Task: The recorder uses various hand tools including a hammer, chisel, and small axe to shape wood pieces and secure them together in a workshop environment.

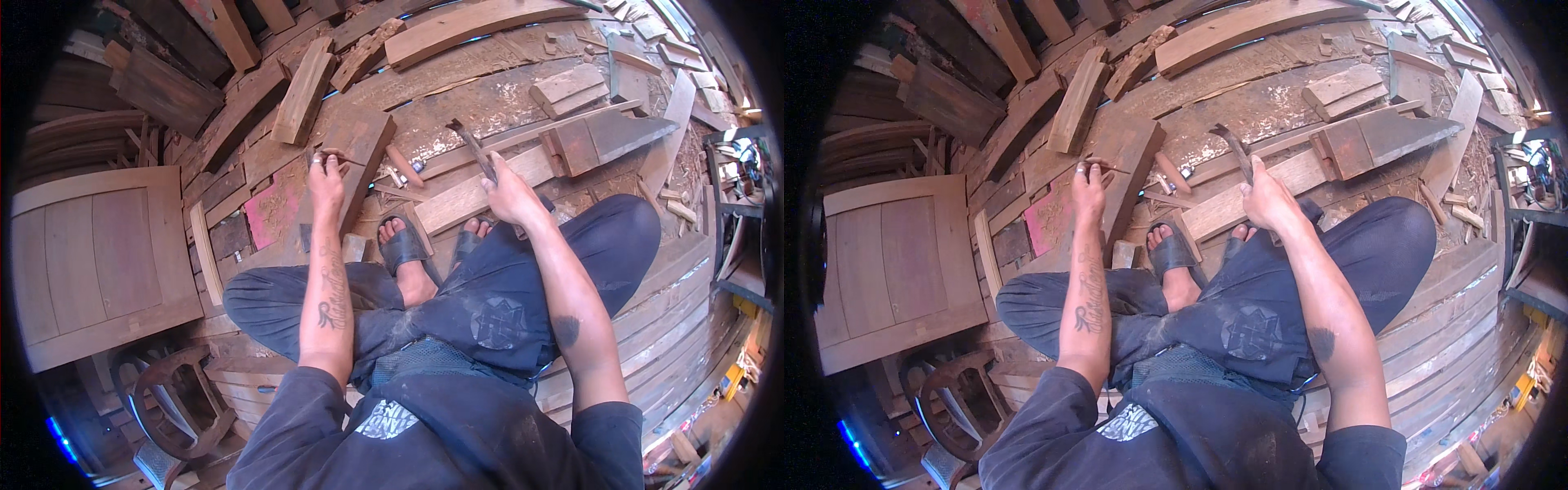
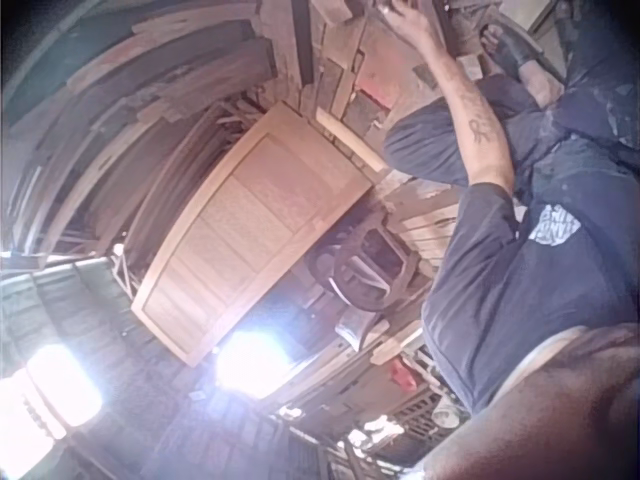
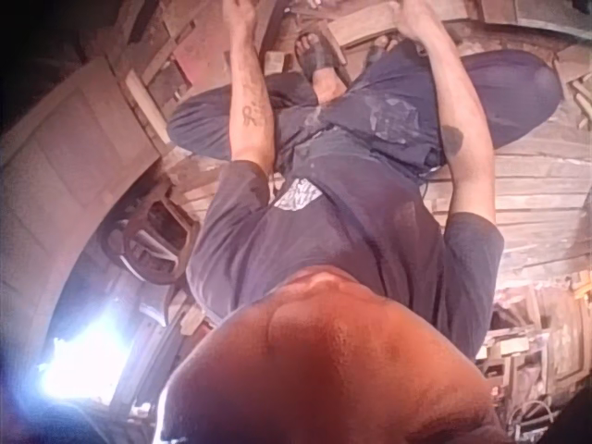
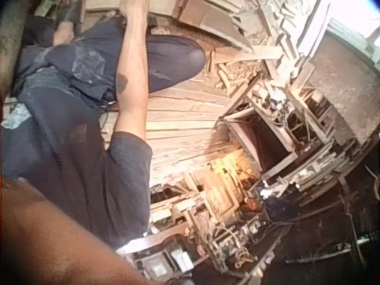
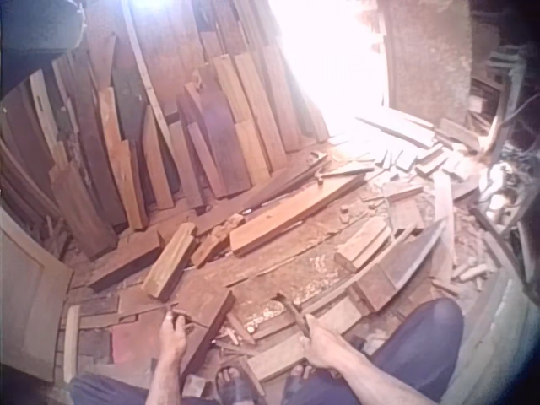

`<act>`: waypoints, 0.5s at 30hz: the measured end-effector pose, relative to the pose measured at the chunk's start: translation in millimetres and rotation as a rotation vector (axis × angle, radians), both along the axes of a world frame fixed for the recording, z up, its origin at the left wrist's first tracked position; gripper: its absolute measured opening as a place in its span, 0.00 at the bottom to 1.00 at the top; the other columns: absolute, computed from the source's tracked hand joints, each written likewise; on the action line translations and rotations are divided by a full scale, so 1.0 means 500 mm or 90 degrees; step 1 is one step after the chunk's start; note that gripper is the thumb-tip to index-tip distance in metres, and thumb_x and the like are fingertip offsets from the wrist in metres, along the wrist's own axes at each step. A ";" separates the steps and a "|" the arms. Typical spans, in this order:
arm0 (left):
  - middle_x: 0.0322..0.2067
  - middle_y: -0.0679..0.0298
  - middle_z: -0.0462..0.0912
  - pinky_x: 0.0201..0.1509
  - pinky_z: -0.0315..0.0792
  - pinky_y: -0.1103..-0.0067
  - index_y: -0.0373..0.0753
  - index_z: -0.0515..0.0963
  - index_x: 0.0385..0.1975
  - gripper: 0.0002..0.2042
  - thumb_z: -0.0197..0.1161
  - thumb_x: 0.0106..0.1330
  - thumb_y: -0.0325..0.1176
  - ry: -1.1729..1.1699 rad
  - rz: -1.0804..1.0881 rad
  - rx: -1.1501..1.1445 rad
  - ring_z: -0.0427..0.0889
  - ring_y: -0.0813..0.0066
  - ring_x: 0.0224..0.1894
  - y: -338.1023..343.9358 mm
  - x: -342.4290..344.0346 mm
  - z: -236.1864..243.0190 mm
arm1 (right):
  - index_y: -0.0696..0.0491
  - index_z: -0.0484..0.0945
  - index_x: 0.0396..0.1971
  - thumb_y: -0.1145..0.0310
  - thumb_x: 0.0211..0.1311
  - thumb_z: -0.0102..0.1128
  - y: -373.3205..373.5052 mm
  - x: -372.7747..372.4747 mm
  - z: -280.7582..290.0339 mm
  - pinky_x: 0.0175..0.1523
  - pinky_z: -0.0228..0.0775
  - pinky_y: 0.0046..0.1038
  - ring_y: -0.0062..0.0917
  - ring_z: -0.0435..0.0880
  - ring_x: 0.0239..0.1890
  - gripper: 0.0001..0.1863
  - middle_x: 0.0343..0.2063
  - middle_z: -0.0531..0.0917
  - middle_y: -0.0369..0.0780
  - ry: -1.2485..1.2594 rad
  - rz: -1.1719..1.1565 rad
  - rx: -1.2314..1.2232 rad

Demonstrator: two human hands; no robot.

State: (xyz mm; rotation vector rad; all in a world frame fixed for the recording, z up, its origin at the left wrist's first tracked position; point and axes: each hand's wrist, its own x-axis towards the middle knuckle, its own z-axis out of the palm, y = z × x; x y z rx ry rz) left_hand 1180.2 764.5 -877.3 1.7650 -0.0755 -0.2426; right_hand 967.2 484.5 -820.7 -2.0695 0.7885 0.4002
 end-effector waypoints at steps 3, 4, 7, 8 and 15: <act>0.44 0.59 0.78 0.53 0.82 0.74 0.34 0.71 0.47 0.07 0.46 0.77 0.24 -0.045 -0.033 0.019 0.80 0.73 0.46 0.023 0.011 0.011 | 0.55 0.49 0.75 0.64 0.73 0.50 0.000 -0.002 -0.004 0.67 0.66 0.44 0.52 0.76 0.61 0.35 0.55 0.78 0.61 0.005 0.043 -0.033; 0.45 0.59 0.78 0.54 0.82 0.74 0.34 0.70 0.48 0.07 0.46 0.77 0.23 -0.060 -0.036 0.027 0.80 0.73 0.47 0.029 0.014 0.011 | 0.55 0.49 0.75 0.64 0.73 0.50 0.001 -0.003 -0.004 0.67 0.66 0.44 0.52 0.76 0.61 0.35 0.55 0.78 0.61 -0.002 0.042 -0.026; 0.45 0.59 0.77 0.56 0.81 0.73 0.35 0.69 0.48 0.07 0.47 0.75 0.21 -0.058 -0.009 0.037 0.79 0.72 0.49 0.032 0.030 0.002 | 0.57 0.50 0.74 0.65 0.72 0.51 0.004 -0.005 0.000 0.65 0.67 0.43 0.50 0.78 0.59 0.35 0.53 0.80 0.60 0.011 0.077 -0.036; 0.46 0.58 0.77 0.58 0.81 0.73 0.34 0.70 0.48 0.07 0.48 0.75 0.22 -0.053 0.009 0.033 0.79 0.72 0.49 0.031 0.036 -0.004 | 0.58 0.51 0.74 0.65 0.72 0.52 0.006 -0.005 0.003 0.64 0.69 0.43 0.49 0.79 0.58 0.35 0.51 0.81 0.58 0.038 0.095 -0.041; 0.42 0.60 0.78 0.54 0.81 0.74 0.33 0.72 0.44 0.05 0.49 0.73 0.21 -0.132 0.011 0.093 0.80 0.73 0.46 0.010 0.094 -0.053 | 0.61 0.68 0.61 0.65 0.70 0.57 0.006 -0.008 0.033 0.56 0.75 0.40 0.39 0.86 0.49 0.24 0.38 0.88 0.49 0.111 0.161 -0.023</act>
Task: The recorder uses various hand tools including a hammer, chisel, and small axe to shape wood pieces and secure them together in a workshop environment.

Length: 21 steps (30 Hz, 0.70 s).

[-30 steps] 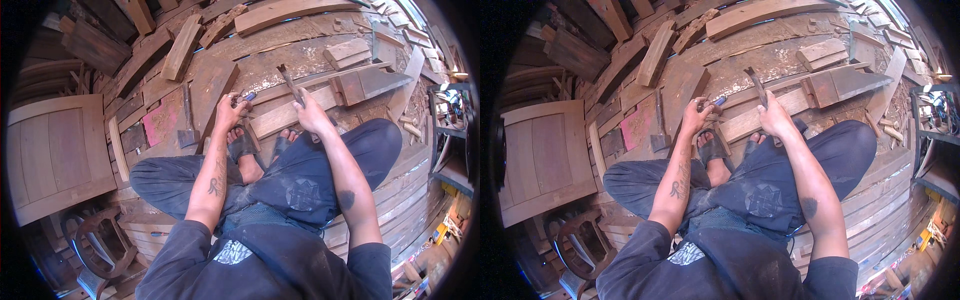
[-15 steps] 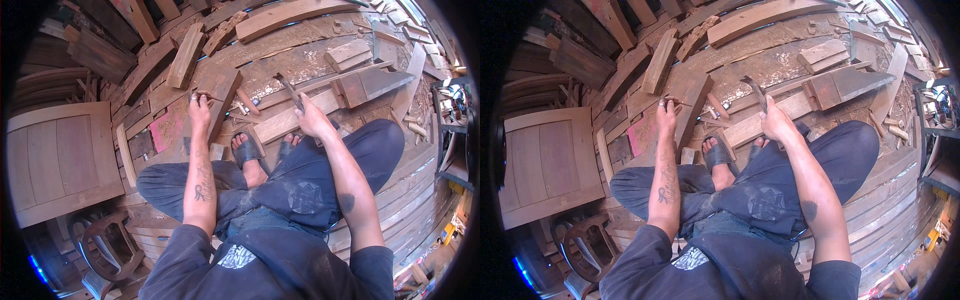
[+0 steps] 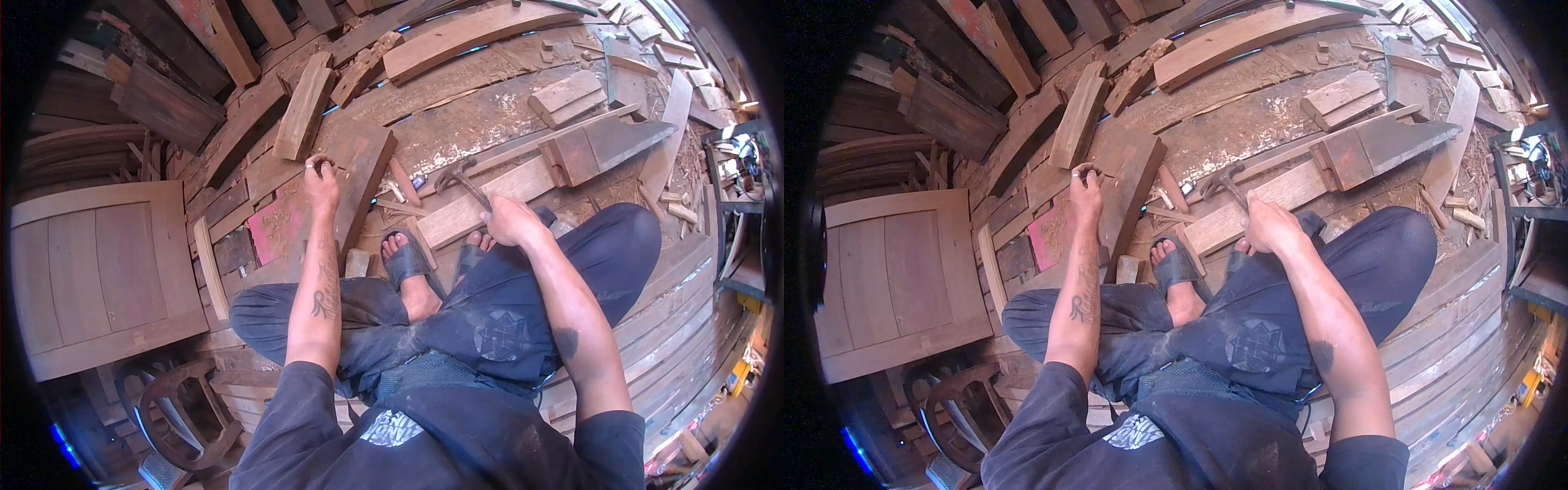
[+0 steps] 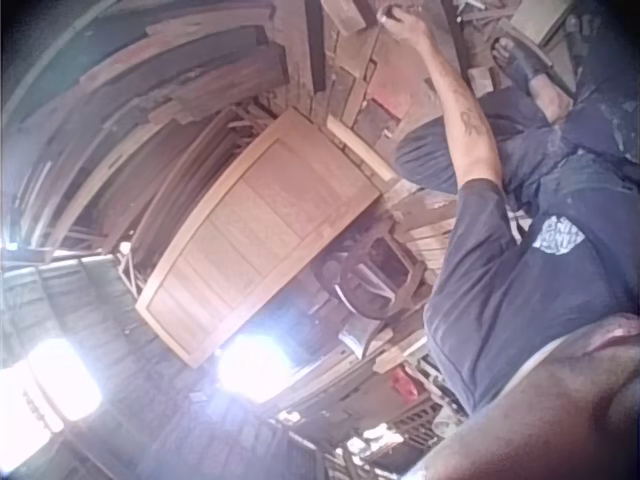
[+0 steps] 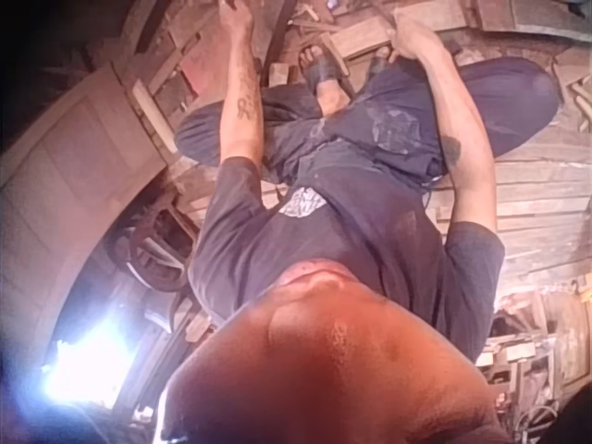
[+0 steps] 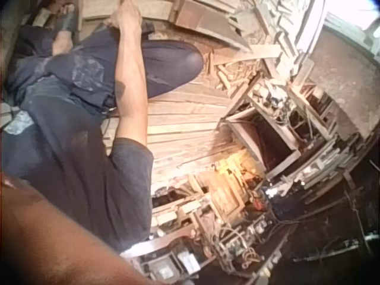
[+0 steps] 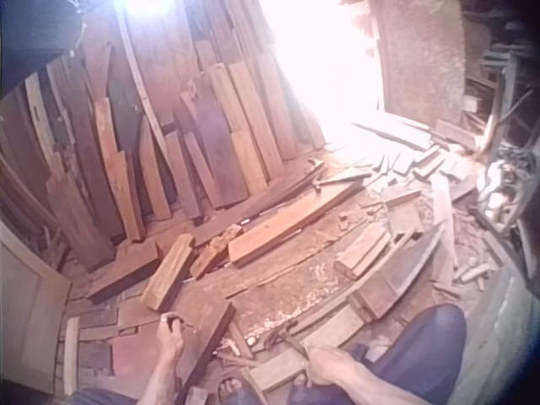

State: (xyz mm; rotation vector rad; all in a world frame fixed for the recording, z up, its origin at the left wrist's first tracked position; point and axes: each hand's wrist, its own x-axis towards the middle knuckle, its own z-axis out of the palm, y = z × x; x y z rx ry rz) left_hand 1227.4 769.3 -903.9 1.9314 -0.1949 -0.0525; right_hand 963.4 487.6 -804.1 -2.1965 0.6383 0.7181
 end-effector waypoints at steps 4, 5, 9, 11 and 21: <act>0.40 0.62 0.78 0.53 0.80 0.77 0.34 0.73 0.44 0.06 0.49 0.75 0.23 0.001 -0.021 -0.070 0.80 0.74 0.45 -0.013 0.041 -0.002 | 0.60 0.75 0.47 0.67 0.69 0.57 -0.005 0.003 0.000 0.52 0.76 0.38 0.36 0.89 0.42 0.13 0.31 0.89 0.45 -0.011 -0.006 -0.013; 0.40 0.63 0.78 0.54 0.79 0.77 0.35 0.74 0.45 0.06 0.49 0.75 0.23 0.040 -0.018 -0.081 0.80 0.75 0.45 -0.020 0.049 0.000 | 0.60 0.75 0.47 0.67 0.69 0.57 -0.005 0.004 -0.003 0.52 0.76 0.38 0.36 0.89 0.42 0.13 0.31 0.89 0.45 -0.014 -0.009 -0.015; 0.40 0.60 0.81 0.50 0.78 0.78 0.35 0.74 0.45 0.07 0.49 0.76 0.26 0.020 -0.045 0.006 0.81 0.76 0.44 -0.051 0.036 0.002 | 0.61 0.75 0.44 0.68 0.69 0.57 -0.009 0.010 -0.025 0.48 0.78 0.36 0.33 0.90 0.36 0.12 0.29 0.89 0.44 -0.003 -0.041 0.081; 0.38 0.56 0.84 0.45 0.76 0.76 0.33 0.75 0.45 0.08 0.50 0.76 0.29 -0.079 -0.057 0.205 0.82 0.75 0.41 -0.052 0.006 0.005 | 0.63 0.77 0.40 0.70 0.67 0.57 -0.012 0.010 -0.035 0.44 0.80 0.35 0.32 0.91 0.34 0.10 0.30 0.89 0.44 0.032 -0.056 0.147; 0.42 0.60 0.84 0.50 0.77 0.75 0.35 0.76 0.47 0.10 0.53 0.78 0.34 0.001 -0.145 0.108 0.82 0.74 0.45 -0.093 -0.091 0.005 | 0.62 0.74 0.51 0.73 0.56 0.69 -0.024 0.016 -0.057 0.54 0.77 0.38 0.39 0.86 0.50 0.23 0.36 0.89 0.46 0.042 0.010 0.055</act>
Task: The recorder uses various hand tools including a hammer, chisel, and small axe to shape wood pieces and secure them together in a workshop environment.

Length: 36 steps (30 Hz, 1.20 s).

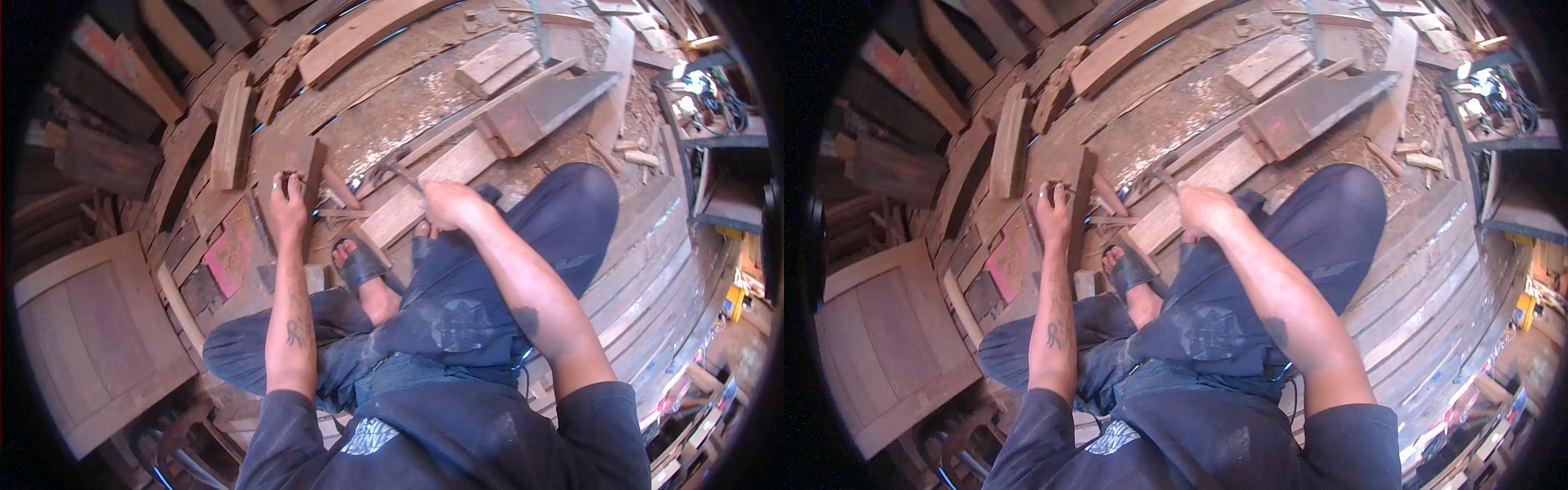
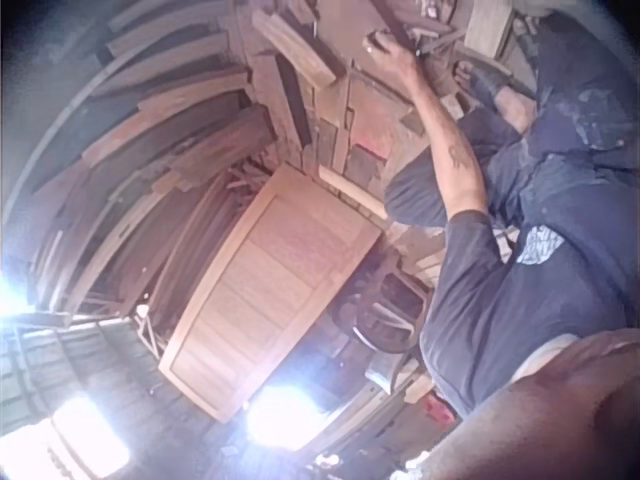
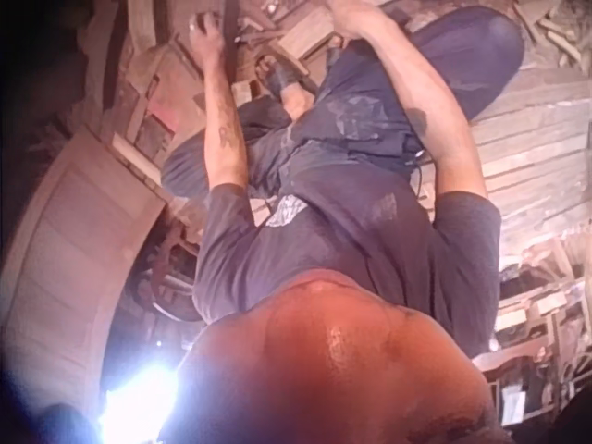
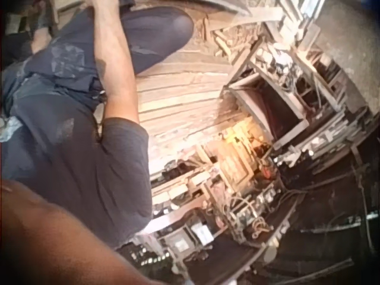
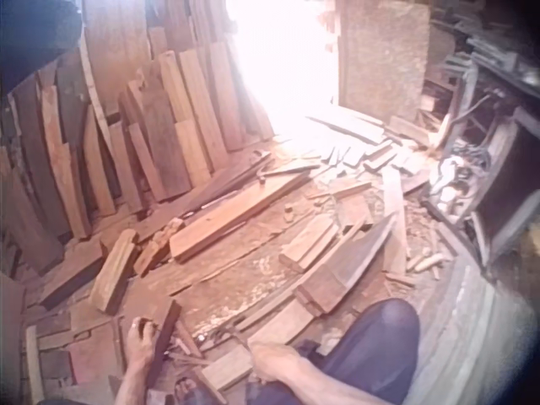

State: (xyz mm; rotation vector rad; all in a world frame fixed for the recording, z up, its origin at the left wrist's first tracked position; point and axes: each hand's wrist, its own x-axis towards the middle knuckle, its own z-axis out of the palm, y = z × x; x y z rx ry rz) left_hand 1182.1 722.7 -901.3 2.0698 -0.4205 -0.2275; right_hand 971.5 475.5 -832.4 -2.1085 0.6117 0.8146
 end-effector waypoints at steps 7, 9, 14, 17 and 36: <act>0.34 0.55 0.82 0.44 0.73 0.72 0.33 0.76 0.49 0.12 0.49 0.76 0.33 0.117 -0.128 0.142 0.81 0.69 0.36 -0.058 -0.116 -0.020 | 0.61 0.71 0.59 0.75 0.50 0.73 0.004 -0.014 0.007 0.54 0.78 0.39 0.42 0.85 0.52 0.33 0.44 0.86 0.50 -0.061 0.013 -0.066; 0.35 0.52 0.83 0.46 0.73 0.71 0.33 0.76 0.50 0.13 0.50 0.76 0.33 0.053 -0.160 0.119 0.81 0.67 0.37 -0.078 -0.135 -0.026 | 0.60 0.71 0.60 0.75 0.54 0.69 0.000 -0.016 0.009 0.53 0.78 0.39 0.42 0.85 0.51 0.31 0.43 0.87 0.49 -0.064 -0.010 -0.044; 0.43 0.45 0.84 0.55 0.72 0.69 0.32 0.78 0.50 0.17 0.54 0.74 0.40 0.101 -0.256 0.223 0.84 0.58 0.47 -0.110 -0.154 -0.028 | 0.55 0.79 0.55 0.74 0.62 0.57 -0.014 -0.019 0.000 0.53 0.78 0.38 0.38 0.86 0.51 0.19 0.43 0.88 0.44 -0.043 0.029 -0.132; 0.42 0.43 0.84 0.55 0.73 0.68 0.33 0.79 0.50 0.18 0.54 0.74 0.42 0.106 -0.287 0.202 0.84 0.55 0.47 -0.120 -0.162 -0.024 | 0.52 0.82 0.52 0.73 0.64 0.57 -0.022 -0.024 -0.012 0.55 0.78 0.37 0.36 0.85 0.55 0.17 0.49 0.86 0.43 0.004 0.021 -0.185; 0.29 0.66 0.79 0.40 0.73 0.79 0.32 0.77 0.47 0.12 0.52 0.77 0.35 0.155 -0.137 0.074 0.78 0.79 0.33 0.155 -0.084 0.194 | 0.44 0.41 0.77 0.37 0.49 0.73 -0.310 0.000 -0.027 0.68 0.54 0.58 0.53 0.59 0.70 0.63 0.70 0.51 0.61 -0.073 -0.938 -0.370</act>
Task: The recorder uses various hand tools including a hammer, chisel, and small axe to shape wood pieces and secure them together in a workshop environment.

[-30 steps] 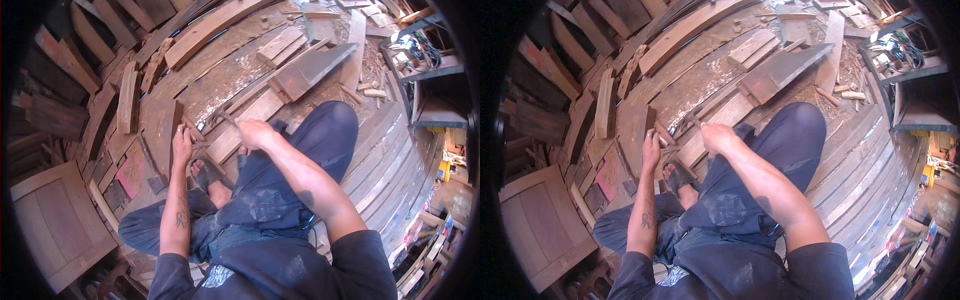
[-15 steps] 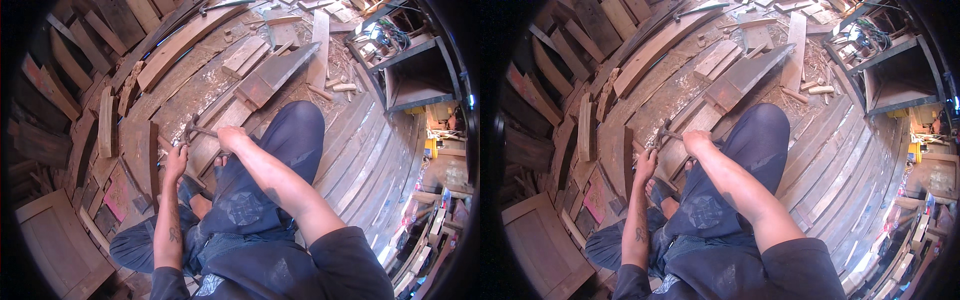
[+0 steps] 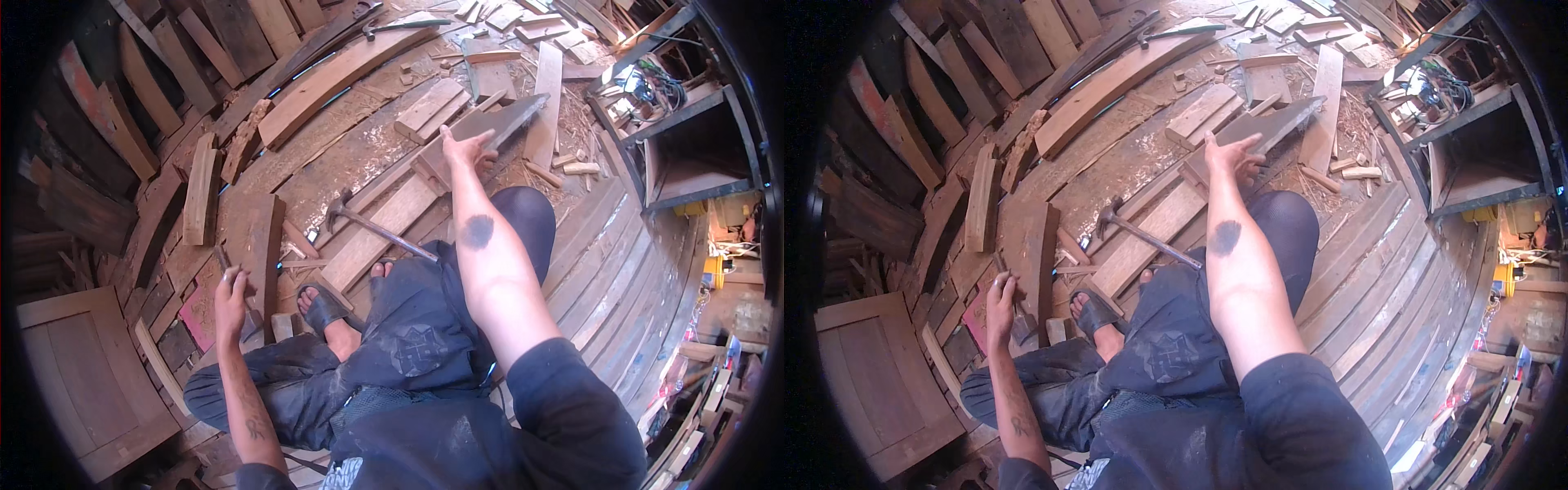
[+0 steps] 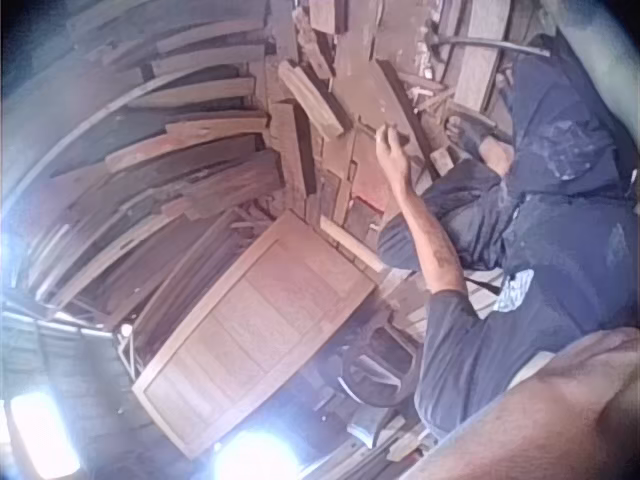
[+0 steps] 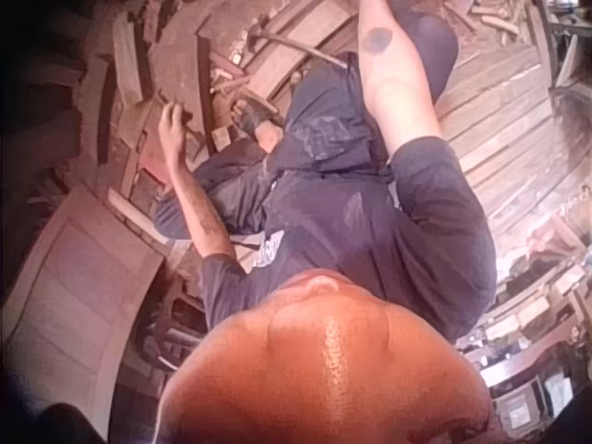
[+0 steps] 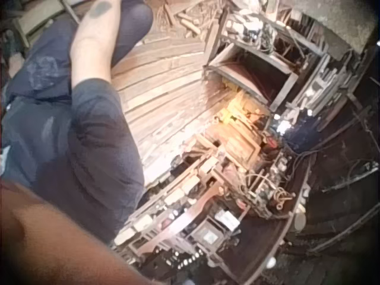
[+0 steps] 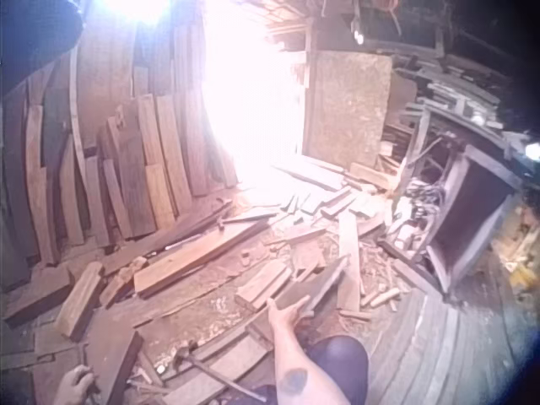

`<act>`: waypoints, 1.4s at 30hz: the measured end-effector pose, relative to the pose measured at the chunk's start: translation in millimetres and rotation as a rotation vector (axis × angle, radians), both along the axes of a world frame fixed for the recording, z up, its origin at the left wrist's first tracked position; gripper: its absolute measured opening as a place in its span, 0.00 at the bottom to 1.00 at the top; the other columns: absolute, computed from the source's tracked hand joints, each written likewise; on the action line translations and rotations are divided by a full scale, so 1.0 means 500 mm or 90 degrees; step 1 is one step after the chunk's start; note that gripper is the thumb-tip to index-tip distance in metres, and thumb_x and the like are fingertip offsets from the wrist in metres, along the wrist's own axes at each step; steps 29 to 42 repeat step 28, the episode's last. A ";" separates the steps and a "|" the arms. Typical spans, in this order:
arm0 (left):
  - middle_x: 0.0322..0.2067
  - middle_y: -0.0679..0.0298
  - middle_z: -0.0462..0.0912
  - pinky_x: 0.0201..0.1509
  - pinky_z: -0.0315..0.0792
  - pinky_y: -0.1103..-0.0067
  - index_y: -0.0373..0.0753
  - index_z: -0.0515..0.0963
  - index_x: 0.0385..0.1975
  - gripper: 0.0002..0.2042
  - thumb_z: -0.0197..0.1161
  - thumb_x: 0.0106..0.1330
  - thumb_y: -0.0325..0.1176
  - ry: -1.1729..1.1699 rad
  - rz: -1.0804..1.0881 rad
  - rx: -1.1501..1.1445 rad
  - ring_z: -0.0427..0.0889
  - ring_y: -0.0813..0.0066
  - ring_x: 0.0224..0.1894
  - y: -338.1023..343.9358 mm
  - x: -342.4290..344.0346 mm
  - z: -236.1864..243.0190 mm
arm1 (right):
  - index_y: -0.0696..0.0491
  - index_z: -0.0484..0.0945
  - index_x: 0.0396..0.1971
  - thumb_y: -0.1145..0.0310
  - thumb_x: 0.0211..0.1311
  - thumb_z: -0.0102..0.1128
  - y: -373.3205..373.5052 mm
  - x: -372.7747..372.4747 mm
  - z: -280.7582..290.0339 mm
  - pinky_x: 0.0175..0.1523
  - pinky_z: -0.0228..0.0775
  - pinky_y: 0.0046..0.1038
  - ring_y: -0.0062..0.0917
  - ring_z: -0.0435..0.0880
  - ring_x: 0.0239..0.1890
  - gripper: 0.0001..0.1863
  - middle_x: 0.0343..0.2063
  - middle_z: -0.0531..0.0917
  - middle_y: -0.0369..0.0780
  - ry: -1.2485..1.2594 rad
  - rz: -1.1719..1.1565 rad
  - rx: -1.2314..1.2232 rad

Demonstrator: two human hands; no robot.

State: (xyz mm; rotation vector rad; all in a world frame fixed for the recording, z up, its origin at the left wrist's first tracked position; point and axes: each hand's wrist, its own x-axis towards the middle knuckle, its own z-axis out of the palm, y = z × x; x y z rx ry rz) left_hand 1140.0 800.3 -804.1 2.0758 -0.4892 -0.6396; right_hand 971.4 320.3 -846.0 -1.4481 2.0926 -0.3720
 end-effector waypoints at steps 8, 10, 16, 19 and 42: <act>0.26 0.69 0.75 0.37 0.72 0.80 0.34 0.77 0.45 0.10 0.52 0.77 0.34 0.007 0.234 -0.131 0.76 0.80 0.30 0.050 -0.037 -0.054 | 0.43 0.35 0.77 0.41 0.40 0.79 -0.013 0.038 -0.061 0.66 0.62 0.56 0.55 0.58 0.70 0.72 0.73 0.37 0.63 -0.008 -0.040 0.085; 0.27 0.69 0.76 0.37 0.72 0.80 0.34 0.76 0.45 0.10 0.52 0.77 0.33 0.009 0.248 -0.153 0.76 0.80 0.30 0.043 -0.039 -0.049 | 0.42 0.37 0.77 0.43 0.40 0.80 -0.011 0.033 -0.060 0.66 0.63 0.54 0.55 0.59 0.69 0.71 0.74 0.38 0.62 -0.043 -0.045 0.085; 0.26 0.70 0.74 0.34 0.71 0.81 0.36 0.76 0.46 0.09 0.51 0.78 0.34 0.000 0.220 -0.118 0.76 0.82 0.29 0.043 -0.042 -0.040 | 0.40 0.36 0.77 0.48 0.40 0.78 -0.021 -0.011 -0.069 0.71 0.56 0.58 0.63 0.49 0.73 0.69 0.73 0.37 0.64 -0.142 -0.067 0.091; 0.26 0.69 0.74 0.34 0.72 0.81 0.35 0.76 0.45 0.10 0.52 0.78 0.34 -0.043 0.200 -0.166 0.75 0.82 0.29 0.022 -0.036 -0.032 | 0.44 0.36 0.78 0.49 0.41 0.78 -0.025 -0.043 -0.064 0.74 0.51 0.56 0.64 0.45 0.74 0.69 0.72 0.36 0.66 -0.220 -0.047 0.084; 0.28 0.67 0.77 0.38 0.75 0.80 0.34 0.77 0.47 0.11 0.52 0.78 0.35 -0.077 0.135 -0.177 0.77 0.81 0.32 -0.072 -0.078 0.039 | 0.54 0.34 0.77 0.57 0.47 0.73 -0.057 -0.134 0.010 0.75 0.52 0.48 0.45 0.58 0.74 0.66 0.75 0.50 0.53 -0.820 -0.081 0.010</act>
